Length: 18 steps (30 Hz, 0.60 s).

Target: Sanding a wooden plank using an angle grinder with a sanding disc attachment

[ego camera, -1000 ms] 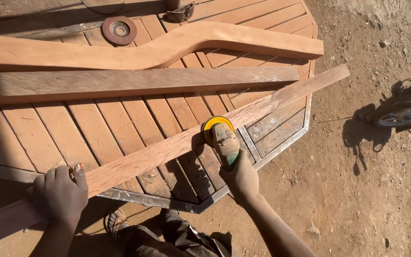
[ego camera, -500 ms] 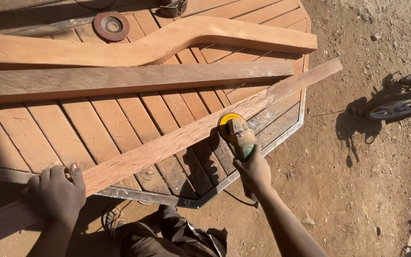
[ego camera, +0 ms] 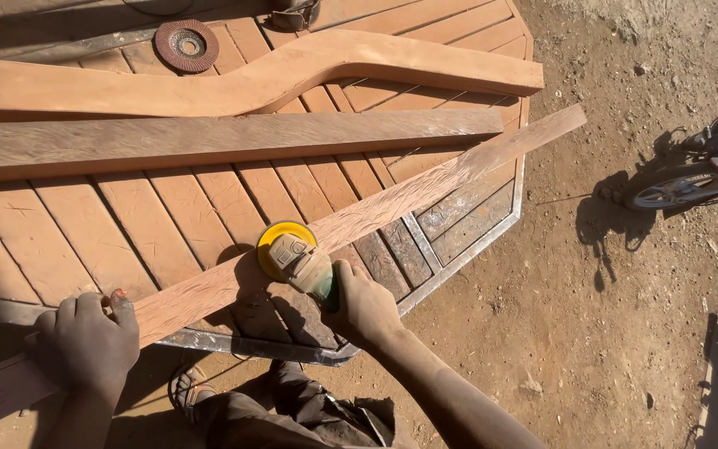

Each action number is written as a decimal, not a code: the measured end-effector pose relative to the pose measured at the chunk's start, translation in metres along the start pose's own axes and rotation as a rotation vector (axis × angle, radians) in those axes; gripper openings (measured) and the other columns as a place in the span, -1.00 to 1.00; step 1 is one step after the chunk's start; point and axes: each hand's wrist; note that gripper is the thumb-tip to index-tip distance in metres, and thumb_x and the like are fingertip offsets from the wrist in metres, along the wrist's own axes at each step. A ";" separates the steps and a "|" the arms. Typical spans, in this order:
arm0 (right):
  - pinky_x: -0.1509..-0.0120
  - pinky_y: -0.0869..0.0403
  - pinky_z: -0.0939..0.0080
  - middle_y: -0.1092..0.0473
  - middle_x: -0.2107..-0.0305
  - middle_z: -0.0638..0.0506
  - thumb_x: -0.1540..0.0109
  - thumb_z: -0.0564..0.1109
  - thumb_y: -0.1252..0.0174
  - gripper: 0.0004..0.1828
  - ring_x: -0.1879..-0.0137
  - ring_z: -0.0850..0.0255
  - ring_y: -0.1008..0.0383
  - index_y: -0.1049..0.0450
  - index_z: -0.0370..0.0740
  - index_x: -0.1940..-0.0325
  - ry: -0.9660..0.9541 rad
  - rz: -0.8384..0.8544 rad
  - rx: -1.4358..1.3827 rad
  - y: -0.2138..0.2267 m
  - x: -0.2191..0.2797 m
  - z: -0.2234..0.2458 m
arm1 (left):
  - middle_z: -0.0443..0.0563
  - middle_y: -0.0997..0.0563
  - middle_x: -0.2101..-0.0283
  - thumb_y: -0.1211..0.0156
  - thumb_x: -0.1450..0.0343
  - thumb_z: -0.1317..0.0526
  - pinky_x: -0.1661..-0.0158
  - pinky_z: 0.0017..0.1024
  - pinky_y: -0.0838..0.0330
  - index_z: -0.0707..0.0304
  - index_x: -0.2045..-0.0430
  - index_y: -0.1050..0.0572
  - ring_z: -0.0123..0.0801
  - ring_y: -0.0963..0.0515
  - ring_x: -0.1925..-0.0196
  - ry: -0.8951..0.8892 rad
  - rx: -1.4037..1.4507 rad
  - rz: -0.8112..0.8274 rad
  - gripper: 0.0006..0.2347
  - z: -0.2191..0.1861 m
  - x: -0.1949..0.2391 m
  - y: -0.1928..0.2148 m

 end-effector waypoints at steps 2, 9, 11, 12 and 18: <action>0.27 -0.56 -0.27 -0.46 0.17 -0.15 -0.10 0.01 -0.18 -0.45 0.17 -0.21 -0.56 -0.27 -0.14 -0.13 0.178 -0.018 0.083 0.003 -0.007 -0.001 | -0.09 -0.63 0.31 -0.17 -0.63 -0.02 0.16 -0.18 -0.31 0.03 0.37 -0.64 -0.07 -0.58 0.16 -0.002 0.007 -0.034 -0.74 -0.003 -0.005 -0.003; 0.24 -0.46 -0.25 -0.56 0.34 -0.23 -0.11 0.00 -0.18 -0.56 0.31 -0.24 -0.56 -0.12 -0.13 0.10 -0.252 -0.090 -0.111 0.042 -0.040 -0.073 | -0.13 -0.62 0.30 -0.12 -0.58 -0.02 0.17 -0.19 -0.27 0.02 0.39 -0.63 -0.11 -0.57 0.08 0.058 0.007 0.023 -0.75 -0.004 -0.005 -0.001; 0.26 -0.44 -0.27 -0.55 0.38 -0.25 -0.09 0.08 -0.23 -0.47 0.32 -0.27 -0.55 -0.10 -0.13 0.09 -0.330 -0.169 -0.124 0.055 -0.054 -0.109 | -0.17 -0.61 0.33 -0.13 -0.55 -0.02 0.22 -0.22 -0.25 -0.03 0.40 -0.64 -0.14 -0.56 0.12 0.055 0.003 -0.007 -0.78 -0.006 -0.005 0.002; 0.15 -0.46 -0.28 -0.54 0.25 -0.26 -0.11 0.10 -0.25 -0.44 0.21 -0.27 -0.56 -0.14 -0.15 0.02 -0.415 -0.180 -0.125 0.064 -0.060 -0.125 | -0.17 -0.61 0.32 -0.15 -0.56 -0.02 0.21 -0.22 -0.26 -0.02 0.41 -0.63 -0.14 -0.56 0.12 0.052 -0.008 -0.012 -0.77 -0.007 -0.004 0.002; 0.07 -0.47 -0.27 -0.53 0.18 -0.29 -0.08 0.15 -0.28 -0.37 0.12 -0.32 -0.56 -0.15 -0.15 -0.02 -0.439 -0.237 -0.125 0.056 -0.061 -0.130 | -0.11 -0.62 0.31 -0.19 -0.56 -0.05 0.19 -0.18 -0.28 0.04 0.44 -0.58 -0.09 -0.57 0.10 0.044 -0.003 -0.005 -0.74 -0.008 -0.005 0.001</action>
Point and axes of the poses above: each hand's wrist, its own x-axis away from the middle knuckle, its own y-axis out of the back of the hand, z = x × y
